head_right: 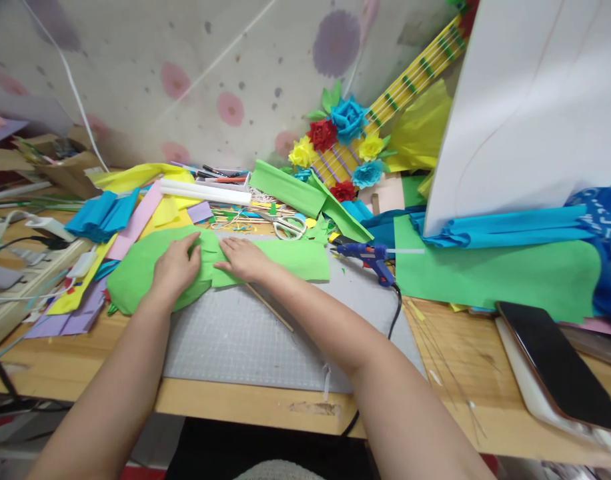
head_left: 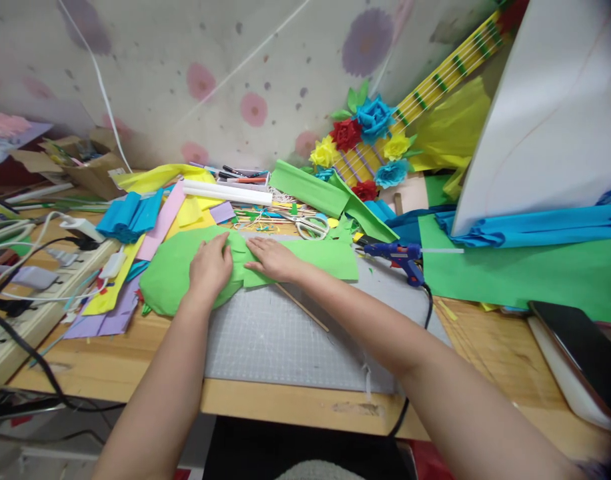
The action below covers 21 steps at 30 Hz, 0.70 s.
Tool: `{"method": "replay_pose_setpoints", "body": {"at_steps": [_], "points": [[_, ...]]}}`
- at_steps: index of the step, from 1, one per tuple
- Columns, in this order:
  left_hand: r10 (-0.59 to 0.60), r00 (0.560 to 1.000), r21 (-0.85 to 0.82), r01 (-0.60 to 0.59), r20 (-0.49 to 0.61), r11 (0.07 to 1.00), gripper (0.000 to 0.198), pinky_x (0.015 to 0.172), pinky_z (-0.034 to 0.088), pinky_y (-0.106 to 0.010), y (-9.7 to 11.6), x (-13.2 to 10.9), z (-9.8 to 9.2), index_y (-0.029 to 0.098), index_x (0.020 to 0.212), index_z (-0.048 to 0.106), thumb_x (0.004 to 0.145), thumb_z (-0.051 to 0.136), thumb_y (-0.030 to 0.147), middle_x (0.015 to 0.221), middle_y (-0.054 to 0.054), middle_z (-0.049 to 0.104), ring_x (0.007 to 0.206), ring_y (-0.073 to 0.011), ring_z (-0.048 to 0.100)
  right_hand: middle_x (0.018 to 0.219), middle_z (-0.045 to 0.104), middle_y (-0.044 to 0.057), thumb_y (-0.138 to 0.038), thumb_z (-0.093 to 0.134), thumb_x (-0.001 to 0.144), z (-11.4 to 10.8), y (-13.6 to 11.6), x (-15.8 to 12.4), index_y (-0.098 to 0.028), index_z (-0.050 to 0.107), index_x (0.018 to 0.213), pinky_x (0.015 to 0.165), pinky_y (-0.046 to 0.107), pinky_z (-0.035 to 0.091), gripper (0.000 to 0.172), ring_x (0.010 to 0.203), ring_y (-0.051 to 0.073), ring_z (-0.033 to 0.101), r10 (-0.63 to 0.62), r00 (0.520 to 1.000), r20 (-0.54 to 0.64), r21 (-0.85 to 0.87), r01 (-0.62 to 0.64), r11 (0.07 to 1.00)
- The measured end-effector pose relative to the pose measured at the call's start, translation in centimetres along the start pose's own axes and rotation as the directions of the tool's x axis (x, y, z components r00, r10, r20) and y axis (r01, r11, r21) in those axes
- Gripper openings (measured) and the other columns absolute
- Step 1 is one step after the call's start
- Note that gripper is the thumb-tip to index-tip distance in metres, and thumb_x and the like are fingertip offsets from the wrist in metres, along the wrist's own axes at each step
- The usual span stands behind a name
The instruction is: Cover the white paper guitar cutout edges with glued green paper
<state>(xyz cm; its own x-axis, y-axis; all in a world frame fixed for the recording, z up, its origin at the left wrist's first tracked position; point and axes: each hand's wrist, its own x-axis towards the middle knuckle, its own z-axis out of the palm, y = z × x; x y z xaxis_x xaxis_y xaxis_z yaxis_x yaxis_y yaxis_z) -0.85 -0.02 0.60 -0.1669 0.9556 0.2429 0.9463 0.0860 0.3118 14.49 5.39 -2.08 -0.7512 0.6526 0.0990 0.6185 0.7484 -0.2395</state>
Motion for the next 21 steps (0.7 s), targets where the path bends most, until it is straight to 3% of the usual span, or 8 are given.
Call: {"method": "replay_pose_setpoints", "body": {"at_steps": [3,11,16,21], "points": [[-0.017,0.999,-0.014,0.018,0.040,1.000,0.041,0.107,0.033,-0.036,0.2,0.0,-0.1,0.018,0.124,0.055,0.087,0.037,0.022,0.129,-0.006,0.056,0.122,-0.0211,0.048,0.144,0.035,0.018,-0.049,0.036,0.092,-0.1,0.0,0.2,-0.003,0.034,0.139,0.110,0.039,0.024,0.066,0.134,0.026,0.032,-0.021,0.999,0.036,-0.027,0.022,0.999],[-0.031,0.999,-0.004,0.031,0.034,1.000,0.041,0.107,0.034,-0.034,0.3,-0.2,-0.1,0.016,0.124,0.056,0.088,0.038,0.022,0.131,-0.007,0.055,0.123,-0.0213,0.048,0.144,0.033,0.021,-0.049,0.036,0.092,0.4,0.4,0.2,0.001,0.031,0.139,0.111,0.037,0.024,0.069,0.135,0.025,0.031,-0.070,0.997,0.023,-0.018,0.070,0.997],[-0.028,0.999,-0.011,0.028,0.031,1.000,0.040,0.106,0.034,-0.035,0.2,-0.2,0.0,0.017,0.123,0.057,0.088,0.038,0.022,0.130,-0.006,0.055,0.123,-0.0213,0.048,0.147,0.026,0.022,-0.056,0.038,0.089,-0.1,0.8,-0.5,0.002,0.025,0.141,0.113,0.038,0.021,0.079,0.138,0.026,0.024,-0.095,0.995,-0.024,-0.021,0.094,0.995],[-0.028,0.999,-0.016,0.028,0.021,0.999,0.040,0.106,0.035,-0.038,0.2,-0.1,0.1,0.018,0.122,0.058,0.088,0.038,0.022,0.131,-0.007,0.054,0.123,-0.0230,0.048,0.145,0.031,0.021,-0.063,0.044,0.082,-0.2,1.2,-1.0,-0.002,0.026,0.142,0.112,0.042,0.023,0.087,0.136,0.028,0.029,-0.115,0.993,0.030,-0.027,0.116,0.993]]}}
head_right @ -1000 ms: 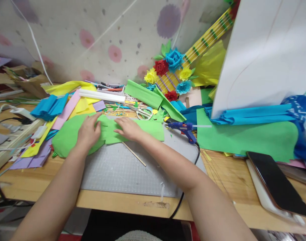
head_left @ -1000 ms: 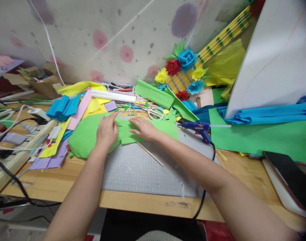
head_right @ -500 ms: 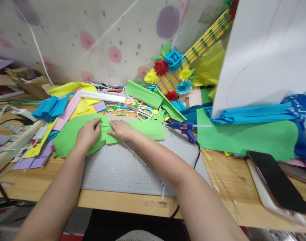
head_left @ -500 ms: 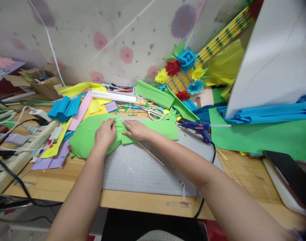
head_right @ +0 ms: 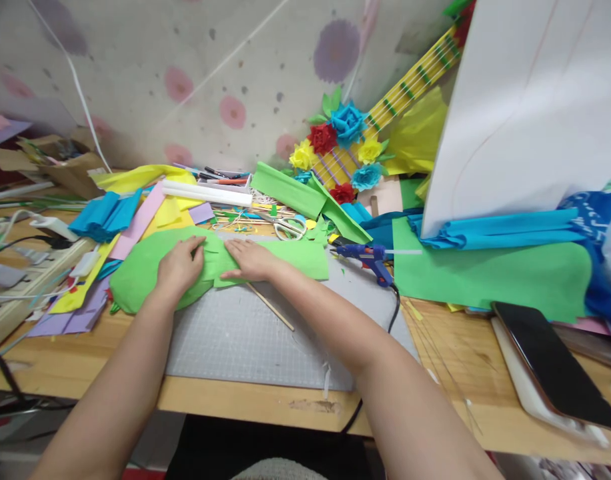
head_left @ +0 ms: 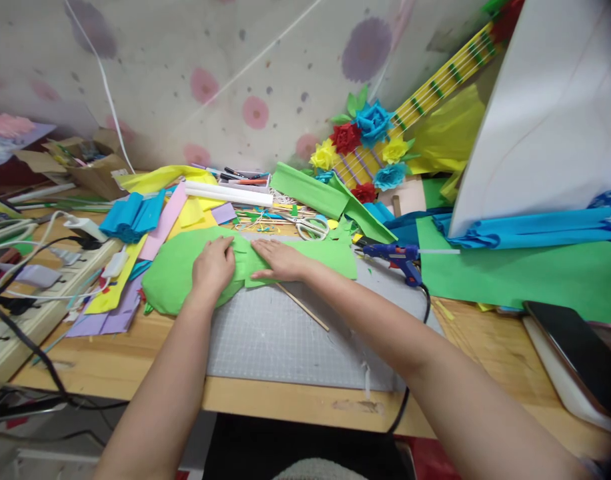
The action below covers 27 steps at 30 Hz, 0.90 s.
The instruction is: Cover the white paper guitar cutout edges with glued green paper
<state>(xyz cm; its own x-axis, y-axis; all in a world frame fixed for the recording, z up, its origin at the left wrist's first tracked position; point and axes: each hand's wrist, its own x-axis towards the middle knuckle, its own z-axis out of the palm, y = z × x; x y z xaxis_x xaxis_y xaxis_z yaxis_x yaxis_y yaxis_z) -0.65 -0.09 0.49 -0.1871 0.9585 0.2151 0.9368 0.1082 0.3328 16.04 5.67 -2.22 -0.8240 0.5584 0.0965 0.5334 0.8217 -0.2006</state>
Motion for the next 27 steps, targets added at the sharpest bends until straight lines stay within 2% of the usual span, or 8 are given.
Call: {"method": "replay_pose_setpoints", "body": {"at_steps": [6,9,12,15,18,22,27], "points": [[0.006,1.000,-0.007,-0.006,-0.004,1.000,0.039,0.104,0.037,-0.038,0.0,0.0,0.0,0.018,0.121,0.059,0.088,0.038,0.022,0.130,-0.007,0.055,0.122,-0.0233,0.050,0.147,0.029,0.021,-0.065,0.046,0.080,0.2,0.4,0.4,-0.005,0.025,0.142,0.111,0.044,0.023,0.089,0.136,0.029,0.027,-0.022,0.999,0.038,0.031,0.021,0.999],[-0.004,1.000,-0.012,0.004,-0.009,1.000,0.039,0.102,0.039,-0.040,-0.1,0.0,0.0,0.019,0.120,0.060,0.087,0.039,0.023,0.129,-0.007,0.056,0.121,-0.0248,0.050,0.146,0.030,0.021,-0.061,0.040,0.085,-0.6,0.7,0.6,-0.003,0.028,0.141,0.110,0.040,0.026,0.082,0.135,0.027,0.030,0.071,0.997,-0.020,0.100,-0.069,0.993],[-0.014,1.000,-0.011,0.014,-0.006,1.000,0.039,0.100,0.041,-0.043,-0.1,0.0,-0.1,0.020,0.120,0.060,0.087,0.040,0.023,0.131,-0.007,0.053,0.123,-0.0274,0.048,0.142,0.038,0.021,-0.056,0.042,0.087,-1.3,0.9,0.8,-0.003,0.034,0.138,0.108,0.039,0.029,0.074,0.131,0.027,0.037,0.149,0.986,-0.070,0.118,-0.140,0.983],[0.006,1.000,-0.007,-0.006,-0.004,1.000,0.038,0.101,0.040,-0.041,-0.2,0.0,-0.1,0.019,0.119,0.061,0.087,0.039,0.022,0.130,-0.007,0.055,0.123,-0.0259,0.048,0.136,0.047,0.019,-0.056,0.053,0.081,-1.2,0.7,1.1,-0.007,0.043,0.133,0.106,0.040,0.032,0.072,0.126,0.027,0.043,0.072,0.996,-0.060,0.084,-0.067,0.994],[0.030,1.000,-0.003,-0.030,-0.010,1.000,0.037,0.104,0.038,-0.039,-0.2,0.0,0.0,0.019,0.117,0.062,0.087,0.039,0.021,0.127,-0.007,0.058,0.121,-0.0232,0.050,0.133,0.049,0.019,-0.057,0.052,0.082,-0.7,0.4,1.3,-0.005,0.043,0.132,0.105,0.038,0.033,0.073,0.124,0.027,0.045,0.003,1.000,-0.028,0.065,-0.001,0.998],[0.018,1.000,0.007,-0.018,-0.004,1.000,0.037,0.105,0.037,-0.038,-0.1,0.0,-0.1,0.019,0.117,0.061,0.087,0.039,0.021,0.129,-0.006,0.056,0.123,-0.0229,0.048,0.138,0.043,0.022,-0.060,0.054,0.078,-0.3,0.4,1.3,0.001,0.036,0.136,0.108,0.037,0.028,0.086,0.128,0.029,0.040,-0.033,0.999,0.018,0.024,0.032,0.999],[0.013,1.000,0.013,-0.014,0.014,1.000,0.038,0.106,0.035,-0.036,0.0,-0.1,-0.2,0.018,0.118,0.061,0.088,0.038,0.021,0.129,-0.006,0.056,0.124,-0.0214,0.047,0.142,0.038,0.022,-0.064,0.053,0.075,-0.2,0.6,1.0,-0.002,0.030,0.139,0.109,0.038,0.027,0.093,0.131,0.029,0.035,-0.051,0.998,0.038,-0.004,0.051,0.999]]}}
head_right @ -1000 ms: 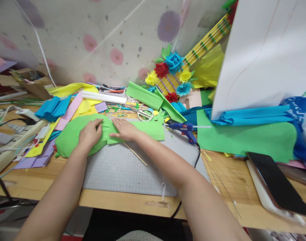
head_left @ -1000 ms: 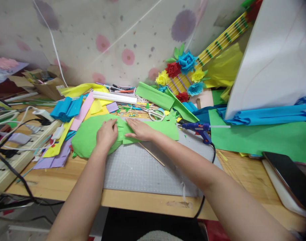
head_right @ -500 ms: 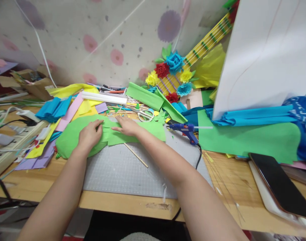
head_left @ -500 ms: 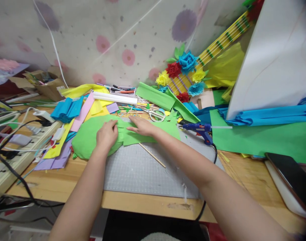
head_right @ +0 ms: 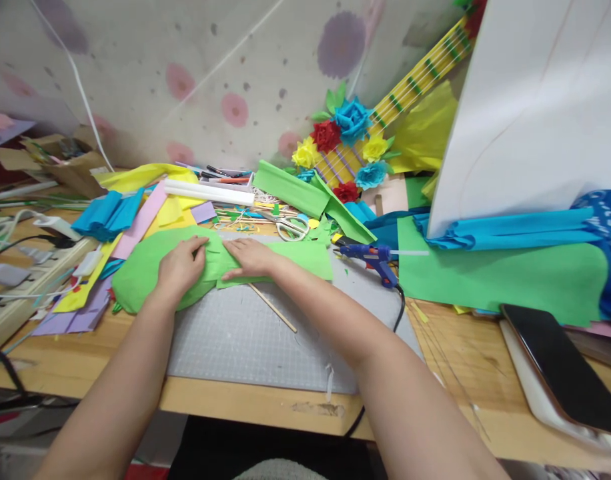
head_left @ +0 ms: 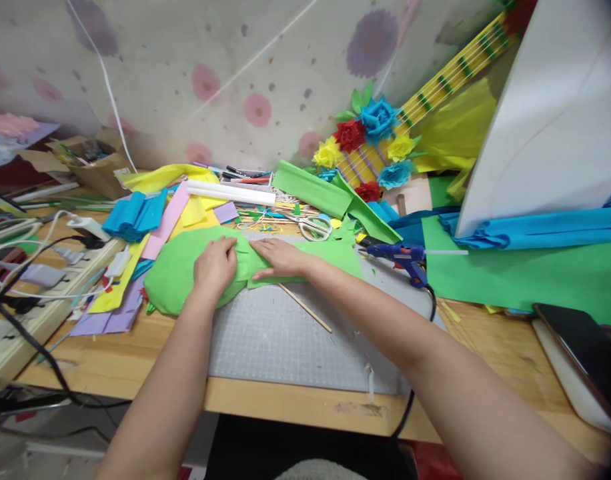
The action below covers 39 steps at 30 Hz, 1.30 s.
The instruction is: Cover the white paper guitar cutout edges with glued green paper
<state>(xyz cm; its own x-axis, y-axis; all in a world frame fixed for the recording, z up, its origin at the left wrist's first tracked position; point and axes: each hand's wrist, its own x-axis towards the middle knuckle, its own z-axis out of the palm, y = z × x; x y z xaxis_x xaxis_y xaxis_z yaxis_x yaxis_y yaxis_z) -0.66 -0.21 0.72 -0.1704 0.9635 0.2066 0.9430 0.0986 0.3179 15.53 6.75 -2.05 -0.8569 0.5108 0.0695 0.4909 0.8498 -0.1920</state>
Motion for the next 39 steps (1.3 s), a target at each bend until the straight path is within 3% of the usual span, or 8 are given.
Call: {"method": "replay_pose_setpoints", "body": {"at_steps": [5,11,23,26,29,31,35,39], "points": [[0.007,1.000,-0.002,-0.007,-0.010,1.000,0.038,0.106,0.034,-0.035,-0.1,0.0,0.1,0.019,0.117,0.062,0.088,0.037,0.021,0.128,-0.005,0.057,0.124,-0.0209,0.048,0.141,0.039,0.022,-0.065,0.052,0.077,0.0,-0.3,-0.1,-0.004,0.030,0.140,0.107,0.041,0.027,0.091,0.130,0.029,0.037,-0.007,1.000,-0.015,-0.031,0.006,1.000],[0.031,0.999,-0.020,-0.031,-0.031,0.999,0.037,0.107,0.034,-0.036,-0.2,0.0,0.1,0.019,0.115,0.062,0.087,0.037,0.021,0.124,-0.005,0.060,0.123,-0.0206,0.049,0.144,0.032,0.025,-0.074,0.051,0.068,0.1,-1.1,-0.3,-0.002,0.026,0.141,0.109,0.045,0.021,0.106,0.133,0.034,0.031,0.009,0.999,-0.031,-0.076,-0.012,0.997],[0.037,0.999,-0.017,-0.038,-0.037,0.999,0.036,0.106,0.035,-0.035,-0.4,-0.1,0.3,0.021,0.114,0.063,0.087,0.038,0.023,0.125,-0.004,0.060,0.122,-0.0206,0.049,0.142,0.036,0.022,-0.070,0.059,0.066,0.8,-1.0,0.0,-0.005,0.024,0.143,0.107,0.044,0.026,0.106,0.130,0.032,0.036,0.060,0.995,-0.081,0.033,-0.058,0.998],[0.086,0.995,-0.004,-0.087,-0.040,0.996,0.037,0.108,0.032,-0.038,-0.5,0.0,0.3,0.018,0.115,0.062,0.087,0.038,0.022,0.125,-0.007,0.060,0.122,-0.0214,0.049,0.144,0.033,0.022,-0.072,0.060,0.062,0.5,-1.1,0.0,-0.006,0.021,0.144,0.108,0.047,0.022,0.112,0.133,0.035,0.031,0.069,0.995,-0.071,0.044,-0.066,0.997],[0.209,0.974,0.013,-0.209,-0.083,0.978,0.036,0.110,0.025,-0.044,-0.2,0.1,0.3,0.014,0.115,0.061,0.087,0.040,0.023,0.126,-0.009,0.058,0.125,-0.0237,0.045,0.147,0.027,0.022,-0.074,0.061,0.058,-0.3,-0.7,-0.6,-0.008,0.019,0.145,0.109,0.050,0.020,0.118,0.136,0.036,0.024,0.069,0.994,-0.090,0.078,-0.062,0.995],[0.306,0.944,0.002,-0.308,-0.122,0.951,0.036,0.110,0.025,-0.043,0.3,0.2,0.3,0.014,0.115,0.061,0.088,0.040,0.024,0.126,-0.008,0.059,0.125,-0.0224,0.046,0.147,0.029,0.020,-0.069,0.061,0.065,-1.2,0.1,-1.6,-0.010,0.024,0.144,0.109,0.048,0.022,0.106,0.136,0.032,0.027,0.075,0.990,-0.121,0.104,-0.063,0.993],[0.424,0.902,-0.070,-0.429,-0.076,0.901,0.034,0.101,0.040,-0.033,2.2,0.3,0.8,0.018,0.111,0.064,0.090,0.039,0.026,0.121,-0.006,0.062,0.113,-0.0172,0.056,0.140,0.043,0.016,-0.043,0.052,0.086,-2.8,1.8,-5.1,-0.011,0.051,0.129,0.108,0.040,0.030,0.053,0.130,0.025,0.038,0.186,0.957,-0.223,0.088,-0.170,0.981],[0.490,0.865,-0.100,-0.481,0.110,0.871,0.035,0.101,0.040,-0.032,4.0,0.2,2.1,0.017,0.118,0.060,0.088,0.045,0.028,0.126,-0.007,0.059,0.116,-0.0185,0.054,0.130,0.053,0.015,-0.039,0.051,0.087,-2.6,2.5,-8.2,-0.012,0.053,0.127,0.105,0.038,0.036,0.048,0.122,0.023,0.048,0.210,0.957,-0.200,0.079,-0.198,0.977]]}}
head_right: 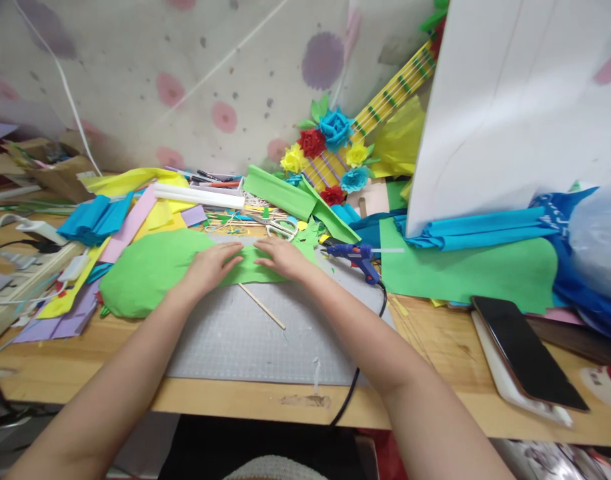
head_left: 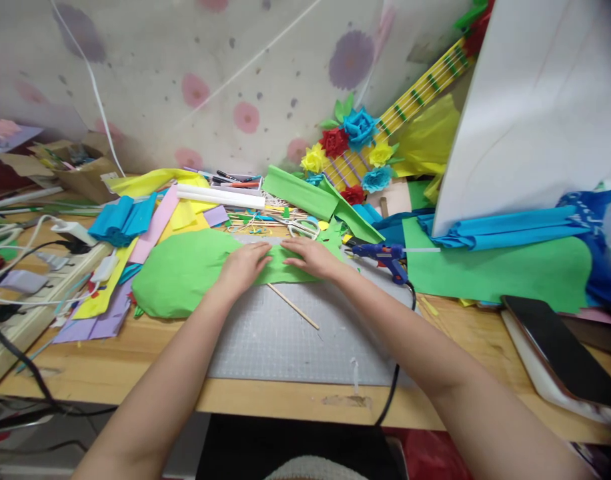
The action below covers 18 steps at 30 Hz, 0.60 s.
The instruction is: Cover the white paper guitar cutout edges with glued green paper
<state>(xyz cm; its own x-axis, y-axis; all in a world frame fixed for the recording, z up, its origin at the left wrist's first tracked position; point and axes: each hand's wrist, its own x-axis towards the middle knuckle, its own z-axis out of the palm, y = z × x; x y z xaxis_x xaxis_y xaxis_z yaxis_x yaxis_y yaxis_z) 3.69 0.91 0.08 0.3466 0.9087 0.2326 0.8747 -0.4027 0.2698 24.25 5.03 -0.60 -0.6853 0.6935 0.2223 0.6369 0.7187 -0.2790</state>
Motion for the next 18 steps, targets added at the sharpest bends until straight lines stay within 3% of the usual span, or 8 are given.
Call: {"method": "replay_pose_setpoints", "body": {"at_steps": [4,12,18], "points": [[0.058,0.991,-0.001,-0.058,0.123,0.998,0.046,0.104,0.037,-0.033,0.4,0.1,1.1,0.013,0.129,0.049,0.086,0.050,0.029,0.134,-0.011,0.051,0.123,-0.0200,0.048,0.136,0.047,0.018,-0.042,0.054,0.085,1.1,0.4,-1.3,-0.008,0.043,0.135,0.106,0.039,0.034,0.062,0.126,0.025,0.044,-0.043,0.996,0.077,0.004,0.043,0.999],[0.012,0.991,0.023,-0.015,0.135,1.000,0.045,0.104,0.036,-0.031,0.5,0.2,1.1,0.013,0.127,0.051,0.085,0.052,0.029,0.133,-0.011,0.053,0.123,-0.0201,0.048,0.142,0.038,0.019,-0.044,0.051,0.086,2.4,1.0,-1.4,-0.007,0.034,0.140,0.109,0.041,0.029,0.068,0.132,0.025,0.036,-0.041,0.995,0.092,-0.017,0.042,0.999],[0.099,0.976,0.127,-0.125,0.191,0.984,0.047,0.110,0.028,-0.037,0.6,-0.1,1.7,0.010,0.133,0.042,0.090,0.038,0.028,0.141,-0.015,0.041,0.132,-0.0212,0.037,0.146,0.030,0.019,-0.049,0.043,0.089,2.4,0.4,-1.7,-0.007,0.029,0.142,0.111,0.045,0.023,0.069,0.137,0.026,0.027,-0.021,0.993,0.116,-0.105,0.033,0.994]]}}
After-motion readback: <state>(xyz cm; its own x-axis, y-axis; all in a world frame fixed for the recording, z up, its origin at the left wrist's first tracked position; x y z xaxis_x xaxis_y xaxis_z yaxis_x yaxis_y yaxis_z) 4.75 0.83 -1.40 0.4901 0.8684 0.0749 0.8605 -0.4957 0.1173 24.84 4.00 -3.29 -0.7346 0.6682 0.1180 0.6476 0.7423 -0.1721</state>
